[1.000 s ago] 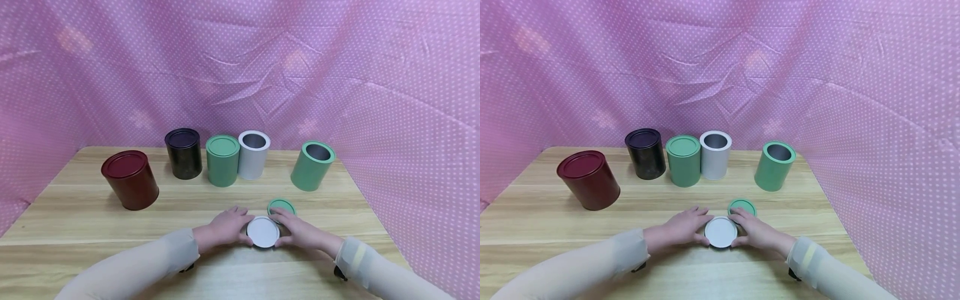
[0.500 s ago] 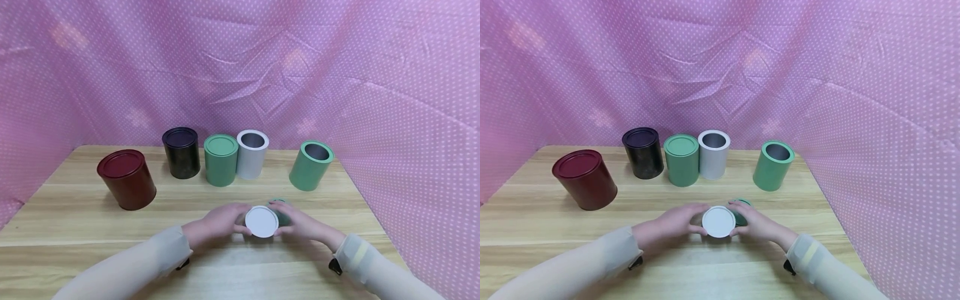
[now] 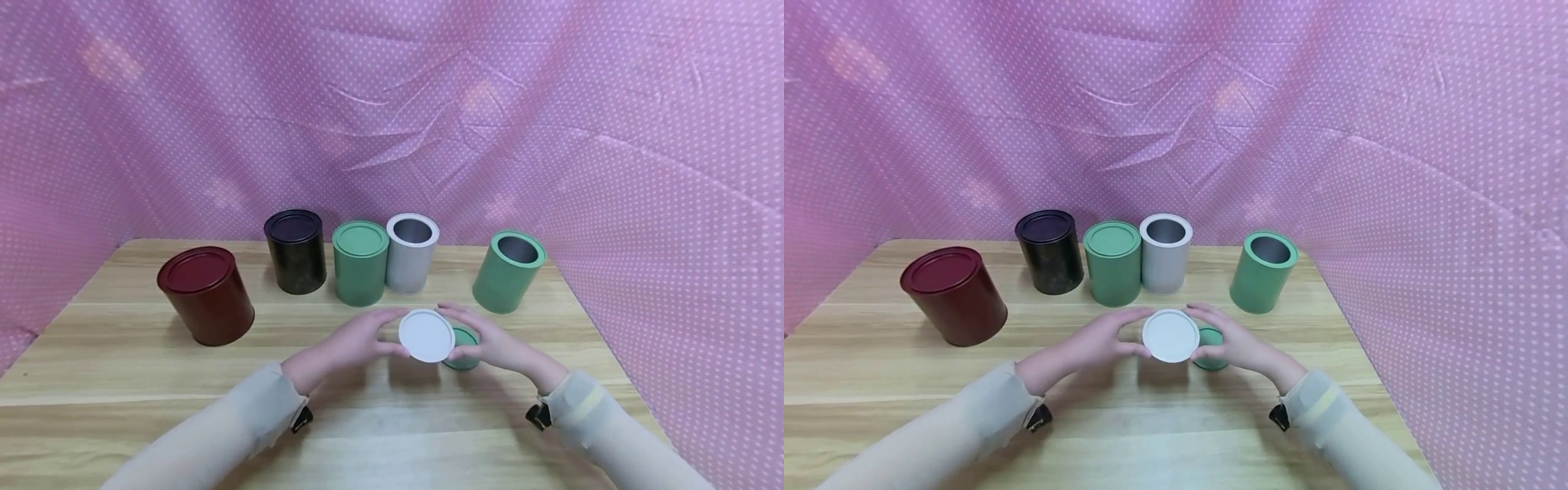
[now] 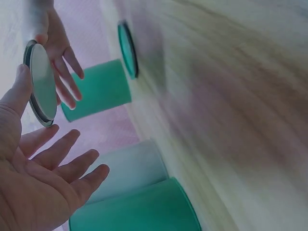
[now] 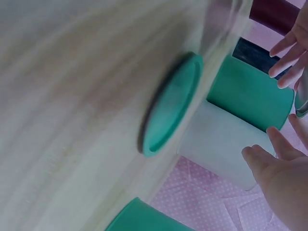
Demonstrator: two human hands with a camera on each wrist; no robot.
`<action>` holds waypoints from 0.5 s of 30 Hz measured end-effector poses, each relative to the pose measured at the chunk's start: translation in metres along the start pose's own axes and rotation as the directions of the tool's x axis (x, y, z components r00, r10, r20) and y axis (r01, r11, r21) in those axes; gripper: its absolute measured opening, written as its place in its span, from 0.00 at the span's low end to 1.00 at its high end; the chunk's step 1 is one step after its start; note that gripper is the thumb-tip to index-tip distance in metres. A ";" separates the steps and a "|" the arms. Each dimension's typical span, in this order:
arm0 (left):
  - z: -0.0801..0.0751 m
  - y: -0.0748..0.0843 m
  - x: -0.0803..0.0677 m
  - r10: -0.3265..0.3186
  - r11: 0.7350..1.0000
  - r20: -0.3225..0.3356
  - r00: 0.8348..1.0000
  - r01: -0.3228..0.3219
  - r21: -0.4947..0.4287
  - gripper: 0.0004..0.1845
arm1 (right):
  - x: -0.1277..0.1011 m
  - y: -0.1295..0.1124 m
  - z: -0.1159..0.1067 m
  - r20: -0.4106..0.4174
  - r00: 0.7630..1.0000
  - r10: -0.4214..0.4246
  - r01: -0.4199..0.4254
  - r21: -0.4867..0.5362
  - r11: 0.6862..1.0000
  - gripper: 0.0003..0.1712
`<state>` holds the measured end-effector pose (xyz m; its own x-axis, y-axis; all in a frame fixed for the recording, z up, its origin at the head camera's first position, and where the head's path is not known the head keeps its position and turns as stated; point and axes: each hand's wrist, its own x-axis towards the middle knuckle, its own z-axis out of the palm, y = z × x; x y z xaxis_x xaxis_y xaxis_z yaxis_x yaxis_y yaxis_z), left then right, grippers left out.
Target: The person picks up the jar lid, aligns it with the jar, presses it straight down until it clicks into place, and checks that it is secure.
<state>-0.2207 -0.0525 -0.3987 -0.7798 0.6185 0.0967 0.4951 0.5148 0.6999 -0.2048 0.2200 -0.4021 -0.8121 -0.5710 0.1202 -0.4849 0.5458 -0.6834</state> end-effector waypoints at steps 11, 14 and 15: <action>-0.017 0.007 0.008 0.028 1.000 -0.118 0.993 -0.027 0.007 0.39 | 0.013 -0.007 -0.014 -0.096 0.995 -0.006 0.006 -0.006 1.000 0.42; -0.020 0.008 0.010 0.037 0.999 -0.141 0.989 -0.036 0.012 0.40 | 0.016 -0.009 -0.017 -0.111 0.994 -0.016 0.016 -0.003 1.000 0.42; -0.021 0.008 0.011 0.034 0.999 -0.144 0.989 -0.033 0.011 0.40 | 0.017 -0.010 -0.018 -0.113 0.993 -0.020 0.020 0.002 1.000 0.42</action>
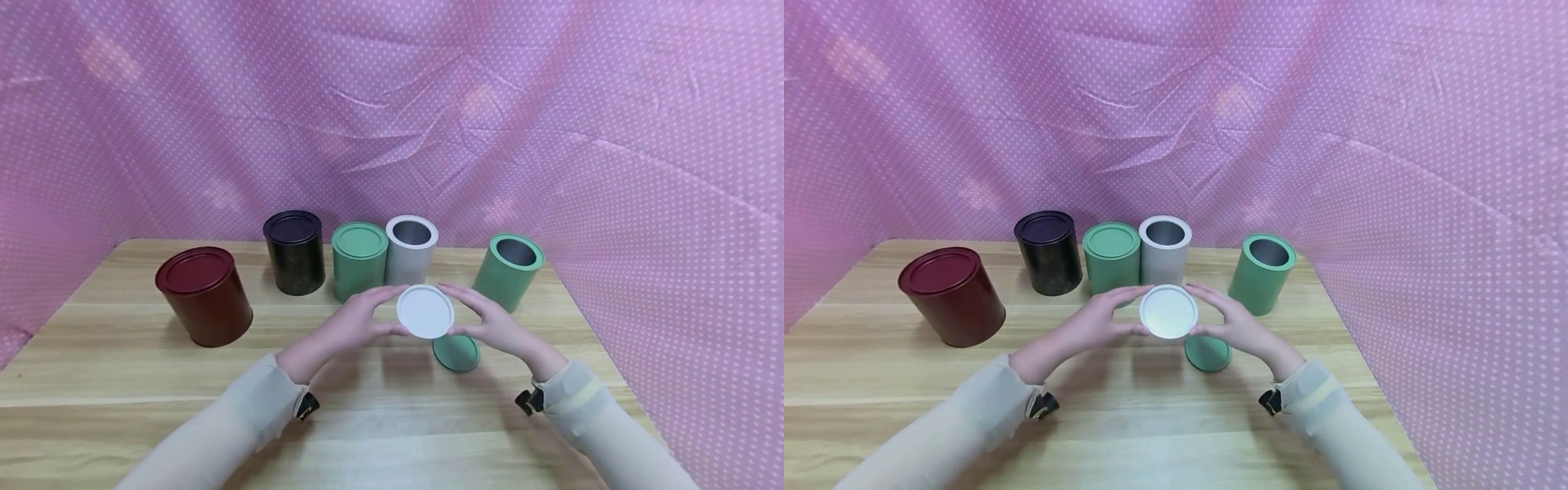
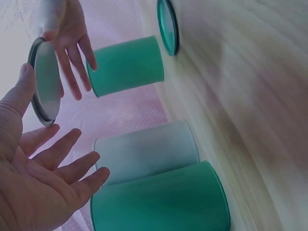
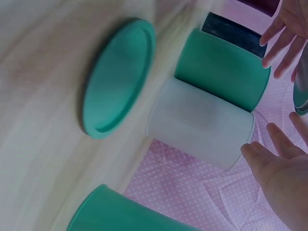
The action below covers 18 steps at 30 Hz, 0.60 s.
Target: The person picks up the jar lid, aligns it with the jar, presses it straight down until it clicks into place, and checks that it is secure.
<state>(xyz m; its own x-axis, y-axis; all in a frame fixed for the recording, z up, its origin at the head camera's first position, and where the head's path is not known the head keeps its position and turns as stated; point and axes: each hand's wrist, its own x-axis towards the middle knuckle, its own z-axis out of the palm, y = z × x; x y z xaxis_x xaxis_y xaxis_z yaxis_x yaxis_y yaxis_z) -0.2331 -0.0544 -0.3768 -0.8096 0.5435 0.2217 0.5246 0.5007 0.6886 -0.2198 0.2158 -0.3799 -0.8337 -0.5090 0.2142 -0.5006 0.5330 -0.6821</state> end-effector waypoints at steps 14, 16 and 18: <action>-0.017 0.005 0.018 0.012 0.999 -0.049 0.999 -0.010 0.038 0.42 | 0.020 -0.007 -0.019 -0.058 0.998 0.014 -0.008 0.100 0.995 0.38; -0.022 0.005 0.023 0.023 0.998 -0.055 0.998 -0.020 0.055 0.41 | 0.026 -0.009 -0.023 -0.057 0.998 0.010 -0.005 0.089 0.996 0.38; -0.027 0.006 0.028 0.031 0.997 -0.055 0.998 -0.027 0.070 0.41 | 0.031 -0.010 -0.026 -0.049 0.999 0.013 -0.009 0.078 0.997 0.38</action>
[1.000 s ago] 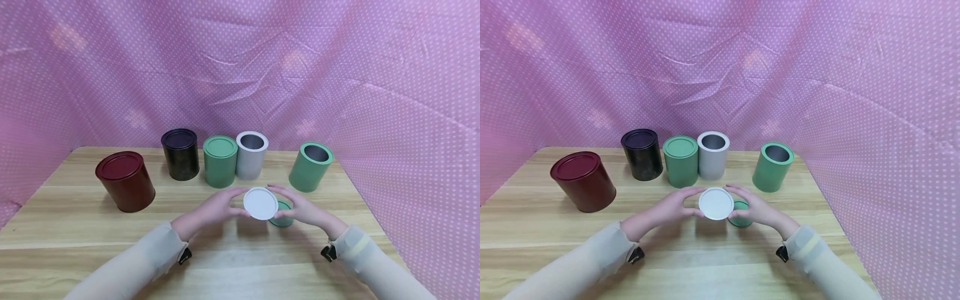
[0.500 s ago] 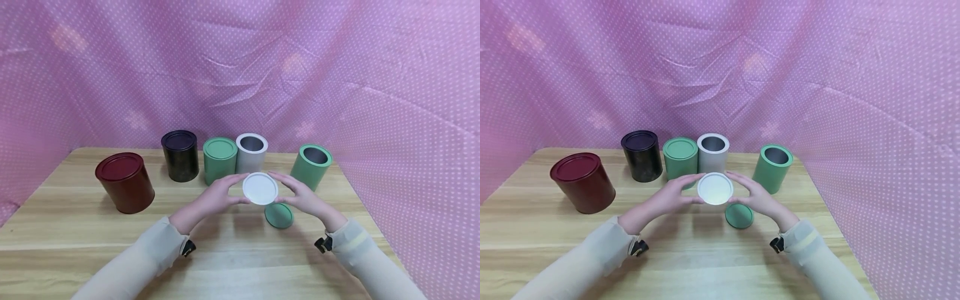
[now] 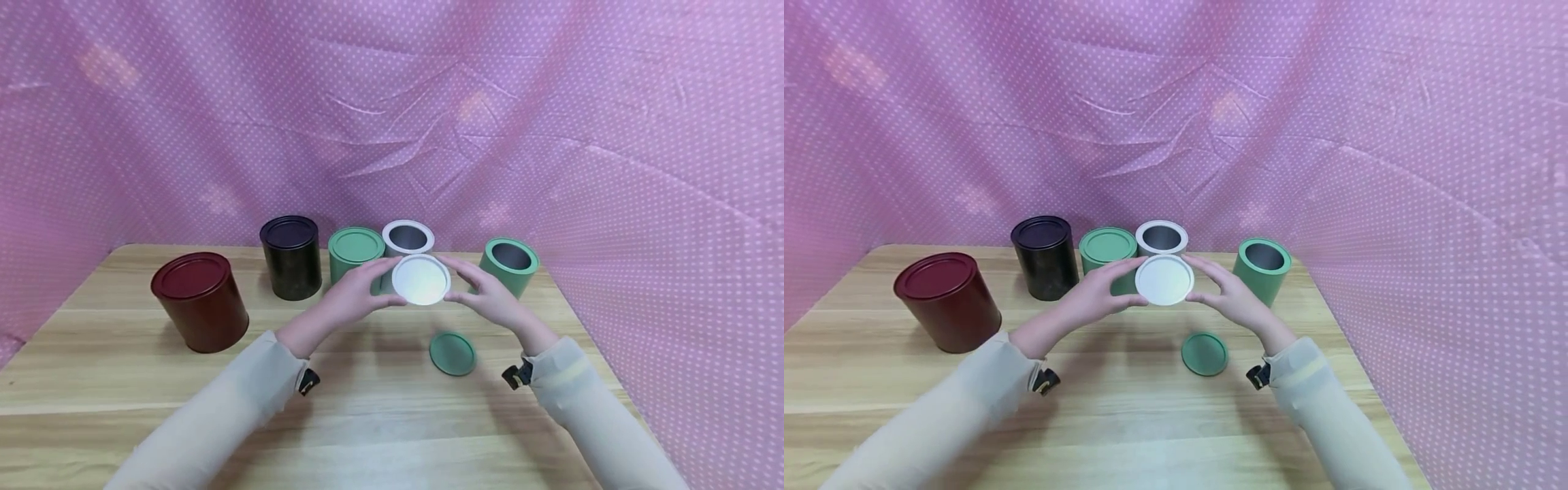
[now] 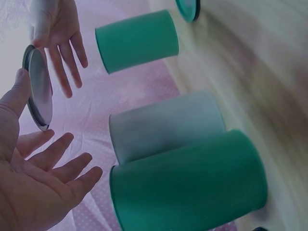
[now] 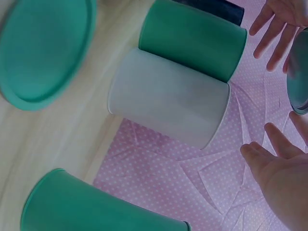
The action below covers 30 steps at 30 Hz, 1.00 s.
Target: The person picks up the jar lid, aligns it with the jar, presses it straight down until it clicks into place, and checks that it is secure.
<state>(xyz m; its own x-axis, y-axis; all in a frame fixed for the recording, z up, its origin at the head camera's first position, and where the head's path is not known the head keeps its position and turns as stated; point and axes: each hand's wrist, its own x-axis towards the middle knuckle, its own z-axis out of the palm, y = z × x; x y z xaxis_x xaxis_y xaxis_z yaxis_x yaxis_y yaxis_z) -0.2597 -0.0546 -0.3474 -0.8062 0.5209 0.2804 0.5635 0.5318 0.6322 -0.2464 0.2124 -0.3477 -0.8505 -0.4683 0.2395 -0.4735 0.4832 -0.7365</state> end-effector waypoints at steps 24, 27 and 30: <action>-0.037 -0.007 0.044 -0.077 0.997 0.098 0.992 0.078 -0.006 0.41 | 0.046 0.001 -0.023 0.060 0.998 0.023 -0.026 0.045 0.999 0.34; -0.040 -0.009 0.049 -0.078 0.997 0.098 0.992 0.079 -0.006 0.40 | 0.050 0.000 -0.024 0.050 0.997 0.065 -0.068 0.056 0.996 0.34; -0.043 -0.012 0.054 -0.081 0.996 0.095 0.992 0.084 -0.022 0.39 | 0.054 -0.002 -0.025 0.034 0.993 0.114 -0.117 0.076 0.990 0.34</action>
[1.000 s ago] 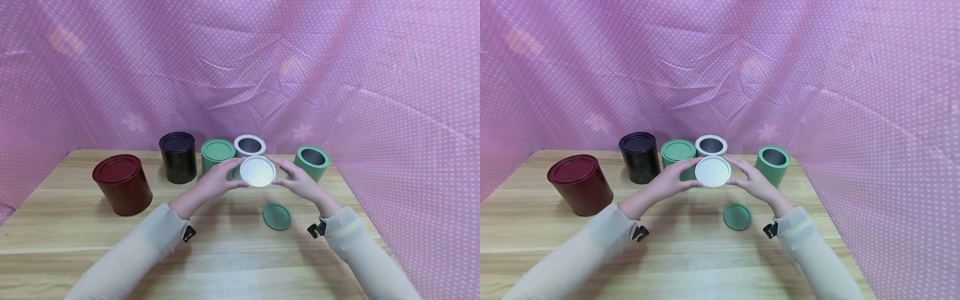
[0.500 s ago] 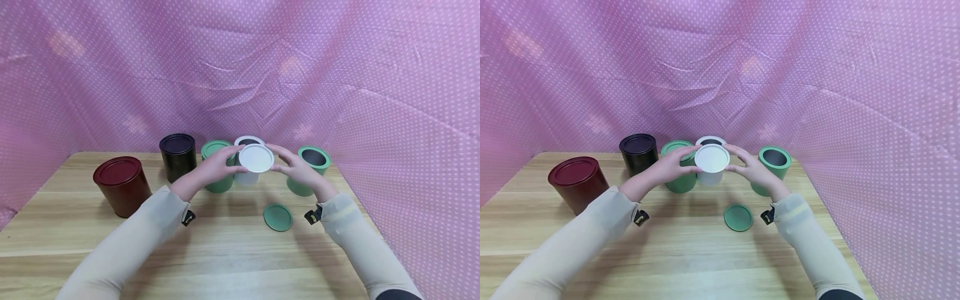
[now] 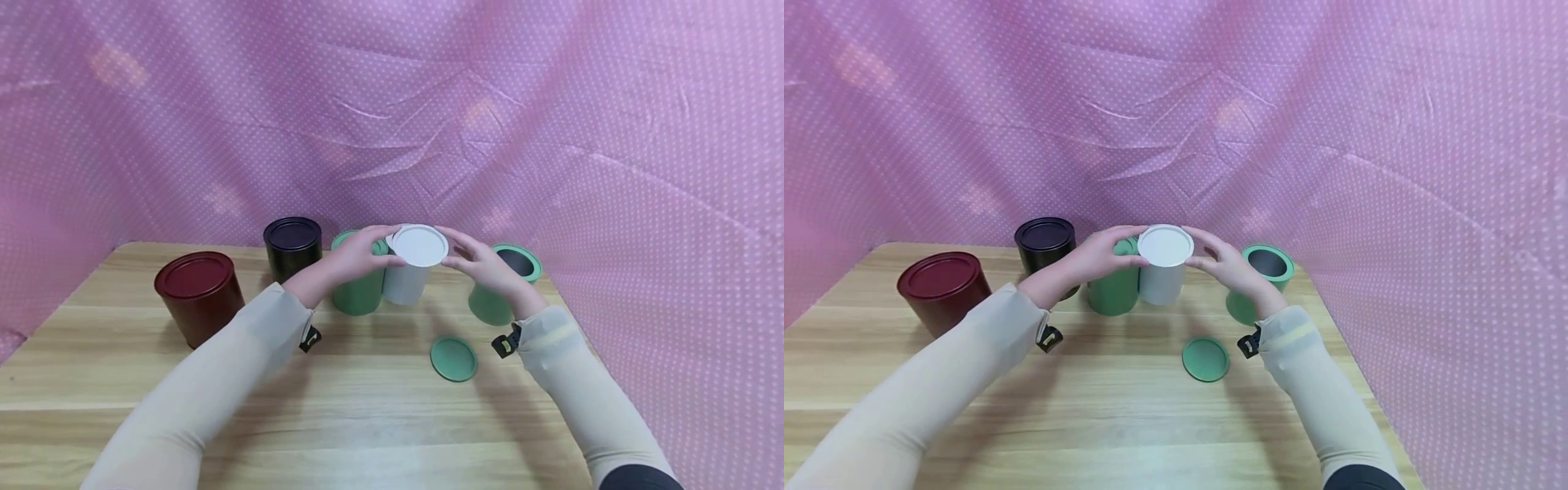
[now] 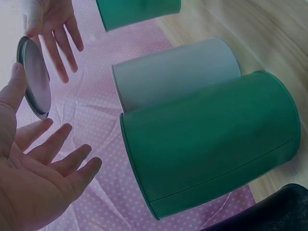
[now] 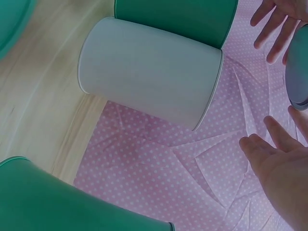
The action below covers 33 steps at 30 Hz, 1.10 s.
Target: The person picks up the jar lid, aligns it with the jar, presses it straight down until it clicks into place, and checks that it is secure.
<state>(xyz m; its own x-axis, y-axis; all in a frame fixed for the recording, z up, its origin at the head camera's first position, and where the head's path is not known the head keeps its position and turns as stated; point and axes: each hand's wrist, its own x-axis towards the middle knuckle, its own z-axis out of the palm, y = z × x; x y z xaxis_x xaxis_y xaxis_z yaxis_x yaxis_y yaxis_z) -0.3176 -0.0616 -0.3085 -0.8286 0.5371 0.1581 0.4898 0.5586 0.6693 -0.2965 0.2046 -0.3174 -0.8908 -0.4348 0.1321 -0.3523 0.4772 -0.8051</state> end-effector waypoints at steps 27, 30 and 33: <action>-0.011 -0.015 0.033 -0.088 0.996 0.011 0.996 0.088 0.022 0.36 | 0.032 0.011 -0.003 -0.083 0.996 0.042 -0.043 -0.007 0.999 0.34; -0.011 -0.018 0.037 -0.084 0.996 0.014 0.996 0.084 0.020 0.36 | 0.035 0.013 -0.003 -0.090 0.995 0.049 -0.051 -0.020 0.998 0.34; -0.006 -0.020 0.042 -0.070 0.997 0.027 0.997 0.070 0.014 0.36 | 0.033 0.017 -0.005 -0.094 0.994 0.061 -0.063 -0.018 0.998 0.34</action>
<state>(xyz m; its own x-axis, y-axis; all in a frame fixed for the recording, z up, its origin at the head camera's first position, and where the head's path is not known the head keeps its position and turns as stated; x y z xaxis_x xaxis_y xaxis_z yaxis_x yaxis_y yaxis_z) -0.3640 -0.0542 -0.3105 -0.8533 0.5135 0.0907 0.4344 0.6039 0.6683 -0.3334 0.2019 -0.3236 -0.9338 -0.3308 0.1367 -0.3005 0.5173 -0.8013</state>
